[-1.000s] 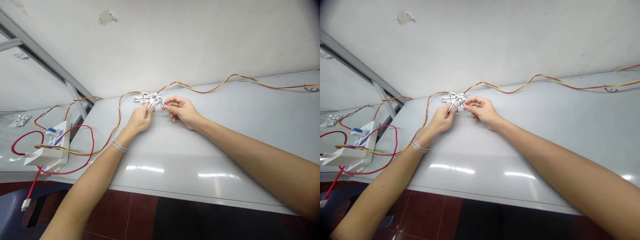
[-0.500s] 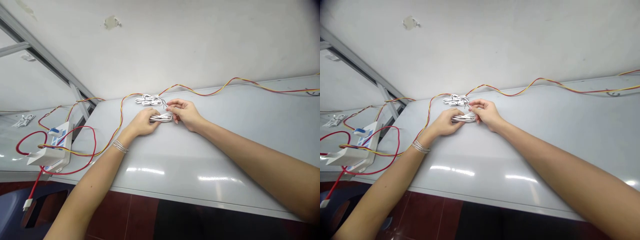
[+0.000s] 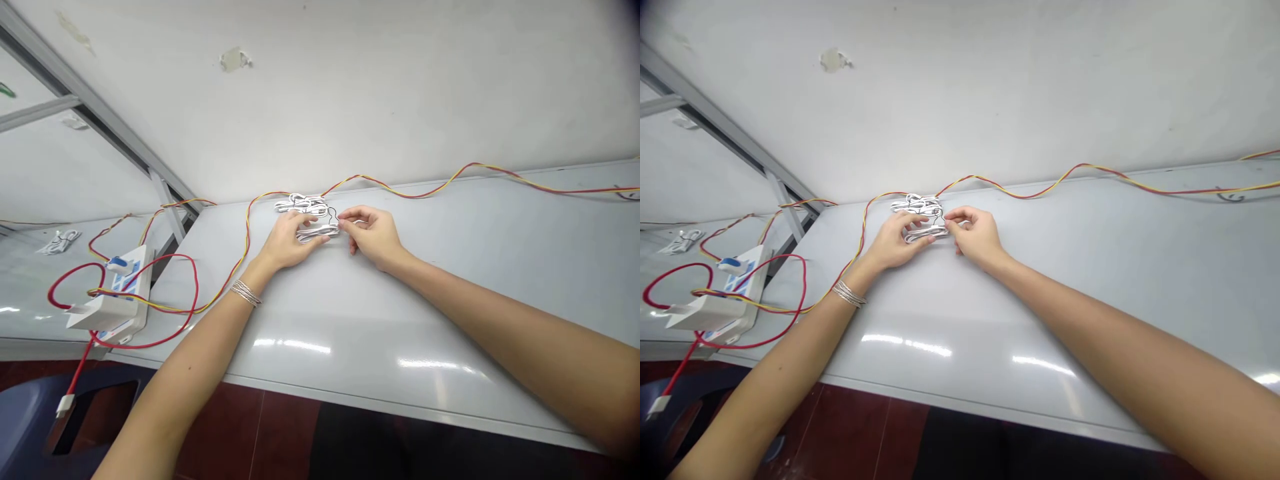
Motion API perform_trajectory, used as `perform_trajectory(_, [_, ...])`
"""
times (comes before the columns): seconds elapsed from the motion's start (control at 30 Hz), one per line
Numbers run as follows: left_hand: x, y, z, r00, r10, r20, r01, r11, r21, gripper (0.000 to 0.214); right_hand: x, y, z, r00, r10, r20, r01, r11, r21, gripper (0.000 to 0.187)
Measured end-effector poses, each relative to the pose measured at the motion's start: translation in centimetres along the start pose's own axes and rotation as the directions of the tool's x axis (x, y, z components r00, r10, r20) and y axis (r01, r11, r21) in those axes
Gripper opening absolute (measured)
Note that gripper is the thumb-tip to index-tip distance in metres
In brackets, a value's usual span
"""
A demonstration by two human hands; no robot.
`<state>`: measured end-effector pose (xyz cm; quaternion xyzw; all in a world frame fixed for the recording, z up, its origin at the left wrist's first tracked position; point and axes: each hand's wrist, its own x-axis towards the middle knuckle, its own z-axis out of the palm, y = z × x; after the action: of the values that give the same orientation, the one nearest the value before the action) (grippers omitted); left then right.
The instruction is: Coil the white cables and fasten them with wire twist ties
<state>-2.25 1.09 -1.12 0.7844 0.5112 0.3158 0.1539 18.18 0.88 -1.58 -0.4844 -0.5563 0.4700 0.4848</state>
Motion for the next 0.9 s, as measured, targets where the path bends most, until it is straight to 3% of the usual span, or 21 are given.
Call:
perform_trajectory(0.07, [0.3,-0.5,-0.2,0.996,0.000,-0.093,0.001,1.000,0.013,0.039,0.0,0.4,0.0,0.987,-0.132,-0.091,0.112,0.973,-0.204,0.014])
perform_trajectory(0.13, [0.7,-1.2,-0.3,0.991,0.003,-0.130,0.004,0.998,0.055,0.037,-0.2,0.6,0.0,0.965,-0.248,-0.090,0.191,0.893,-0.408,0.020])
perform_trajectory(0.27, [1.2,-2.5,-0.2,0.999,0.015,-0.043,-0.009,0.990,0.142,0.040,-0.5,0.6,-0.1,0.967,-0.255,0.011,0.206,0.751,-0.627,0.024])
perform_trajectory(0.47, [1.2,-3.6,0.0,0.995,-0.032,-0.095,0.048,0.983,0.178,0.033,-0.4,0.5,-0.2,0.974,-0.211,0.086,0.211,0.693,-0.689,0.021])
perform_trajectory(0.6, [1.2,-4.0,-0.1,0.990,-0.068,-0.126,0.085,0.988,0.129,0.026,-0.3,0.6,-0.2,0.967,-0.216,0.133,0.252,0.742,-0.622,0.020])
perform_trajectory(0.77, [1.2,-3.7,-0.3,0.982,-0.136,-0.134,0.160,0.970,0.185,0.023,-0.3,0.8,-0.2,0.902,-0.255,0.348,0.404,0.782,-0.475,0.020])
perform_trajectory(0.83, [1.2,-3.4,-0.4,0.980,-0.145,-0.139,0.173,0.960,0.221,0.023,-0.2,1.1,-0.1,0.912,-0.286,0.296,0.400,0.782,-0.477,0.020])
perform_trajectory(0.9, [1.2,-3.1,-0.4,0.976,-0.152,-0.153,0.186,0.952,0.242,0.023,0.0,1.4,0.0,0.939,-0.304,0.158,0.342,0.792,-0.506,0.021])
